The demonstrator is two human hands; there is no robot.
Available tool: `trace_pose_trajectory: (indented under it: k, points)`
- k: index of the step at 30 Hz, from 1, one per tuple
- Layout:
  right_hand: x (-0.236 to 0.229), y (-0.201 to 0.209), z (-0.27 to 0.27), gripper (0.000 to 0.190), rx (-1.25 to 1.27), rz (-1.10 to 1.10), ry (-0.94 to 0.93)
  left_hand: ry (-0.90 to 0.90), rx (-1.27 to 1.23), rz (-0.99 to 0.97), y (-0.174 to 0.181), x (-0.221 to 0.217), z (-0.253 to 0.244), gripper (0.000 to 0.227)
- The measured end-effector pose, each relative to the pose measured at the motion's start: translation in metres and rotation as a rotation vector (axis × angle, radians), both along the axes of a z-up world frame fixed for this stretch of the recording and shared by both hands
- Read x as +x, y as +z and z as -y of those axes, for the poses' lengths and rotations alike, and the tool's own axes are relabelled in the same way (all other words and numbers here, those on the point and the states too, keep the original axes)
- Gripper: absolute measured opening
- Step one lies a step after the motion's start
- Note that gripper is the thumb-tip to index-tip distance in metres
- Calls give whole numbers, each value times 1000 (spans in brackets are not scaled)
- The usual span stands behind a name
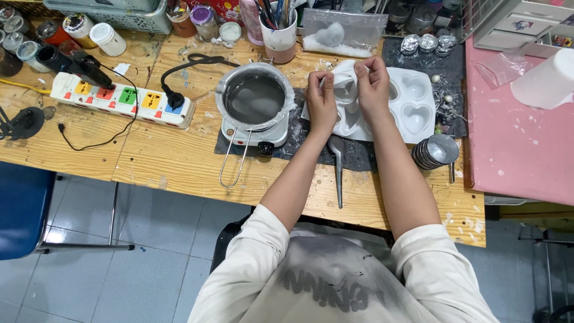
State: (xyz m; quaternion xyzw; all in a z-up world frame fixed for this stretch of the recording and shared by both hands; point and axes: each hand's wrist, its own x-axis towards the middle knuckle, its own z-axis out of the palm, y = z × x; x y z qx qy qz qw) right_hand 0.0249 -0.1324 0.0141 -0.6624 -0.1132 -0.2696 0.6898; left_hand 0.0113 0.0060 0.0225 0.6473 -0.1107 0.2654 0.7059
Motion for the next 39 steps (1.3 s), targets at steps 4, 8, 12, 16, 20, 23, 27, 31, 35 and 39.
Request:
trace_pose_trajectory:
  k: [4, 8, 12, 16, 20, 23, 27, 31, 35, 39]
  points:
    - [-1, 8, -2, 16, 101, -125, 68, -33, -38, -10, -12, 6, 1, 33]
    - [-11, 27, -11, 16, 156, -147, 102, -106, -150, -52, -13, 6, 0, 34]
    - [-31, 51, -24, 14, -237, 87, -277, -123, -185, -36, -11, 3, -1, 35]
    - [-68, 73, -31, 12, -545, 227, -442, -99, -170, -2, -12, 5, -1, 33]
    - [-86, 72, -25, 43, -922, 308, -387, -23, -27, -13, -2, -5, -2, 32]
    - [-86, 72, -27, 53, -1019, 323, -299, -3, 54, -45, -2, -7, -5, 33]
    - [-80, 55, -24, 53, -976, 302, -235, -64, 14, -48, -2, -6, -9, 36]
    - [-80, 48, -16, 39, -949, 321, -289, -80, 34, -48, 1, -8, -8, 34]
    - [-83, 61, -18, 28, -909, 385, -288, -76, 60, -70, 6, -14, -11, 31]
    - [-86, 59, -15, 24, -971, 445, -346, -19, 148, -56, 10, -17, -11, 30]
